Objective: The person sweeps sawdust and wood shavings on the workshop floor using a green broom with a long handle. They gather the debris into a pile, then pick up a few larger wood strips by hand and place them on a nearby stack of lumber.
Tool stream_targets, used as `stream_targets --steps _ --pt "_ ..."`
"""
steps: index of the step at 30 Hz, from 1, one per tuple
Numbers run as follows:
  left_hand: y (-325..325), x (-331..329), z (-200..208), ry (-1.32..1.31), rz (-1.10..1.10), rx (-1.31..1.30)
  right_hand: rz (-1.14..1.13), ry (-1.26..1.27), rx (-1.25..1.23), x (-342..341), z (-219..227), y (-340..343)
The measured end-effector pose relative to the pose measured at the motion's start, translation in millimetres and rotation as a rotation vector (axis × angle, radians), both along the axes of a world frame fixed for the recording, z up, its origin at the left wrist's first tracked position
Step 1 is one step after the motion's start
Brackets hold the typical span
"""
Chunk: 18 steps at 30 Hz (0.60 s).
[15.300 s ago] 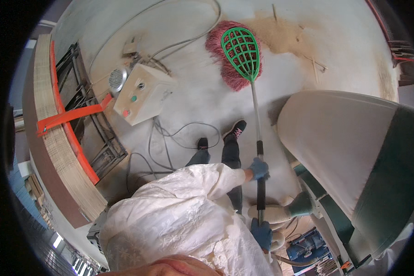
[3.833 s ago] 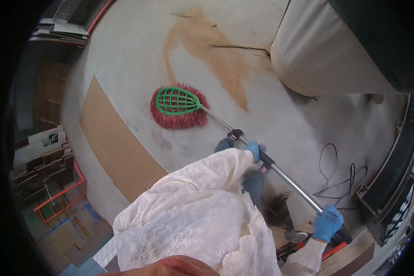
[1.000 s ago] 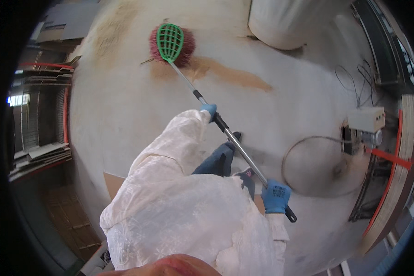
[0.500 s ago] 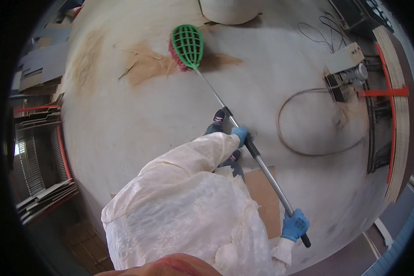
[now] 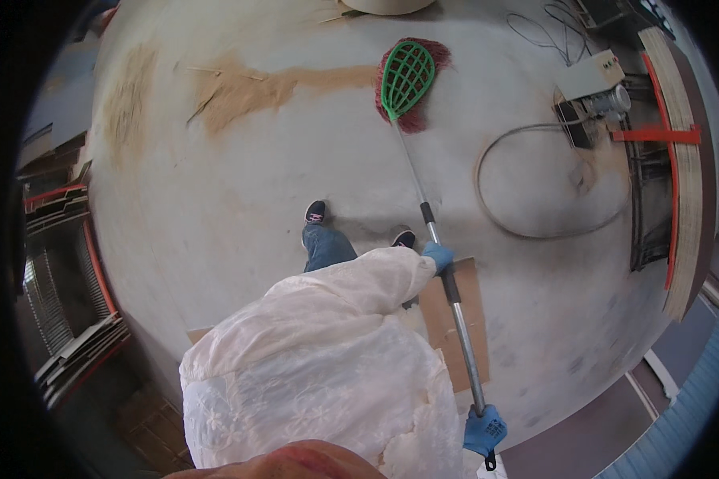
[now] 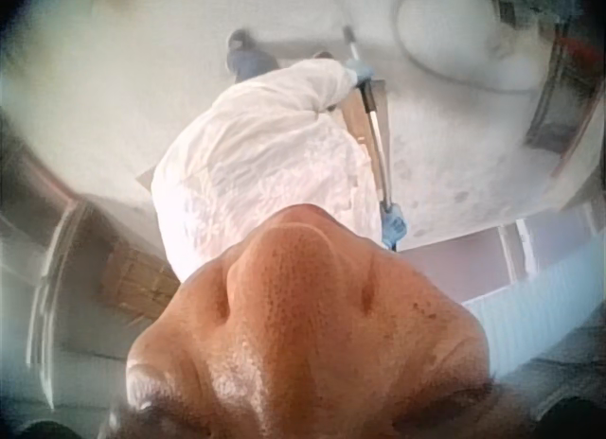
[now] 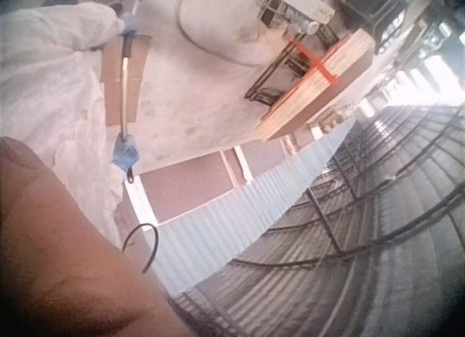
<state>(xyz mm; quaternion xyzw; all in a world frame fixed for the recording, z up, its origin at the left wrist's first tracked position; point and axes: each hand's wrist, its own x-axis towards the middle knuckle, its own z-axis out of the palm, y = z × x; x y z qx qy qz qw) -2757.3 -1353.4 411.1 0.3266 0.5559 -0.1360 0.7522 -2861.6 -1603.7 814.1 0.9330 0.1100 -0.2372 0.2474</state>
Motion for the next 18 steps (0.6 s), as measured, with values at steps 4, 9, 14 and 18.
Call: stream_targets --steps 4,9,14,18 --pt "81.9 -80.9 -18.5 0.026 -0.179 0.195 0.111 0.135 0.080 -34.7 -17.2 57.8" --pt "208.6 -204.9 -44.7 0.190 0.111 0.192 0.242 0.314 0.100 -77.4 -58.6 163.8" --pt "358.9 -308.9 -73.3 0.331 0.114 0.228 0.406 0.408 0.204 -101.1 -117.4 287.9" --pt "448.7 -338.3 -64.1 0.250 0.414 0.126 0.434 0.377 0.281 -122.3 -156.1 357.5"
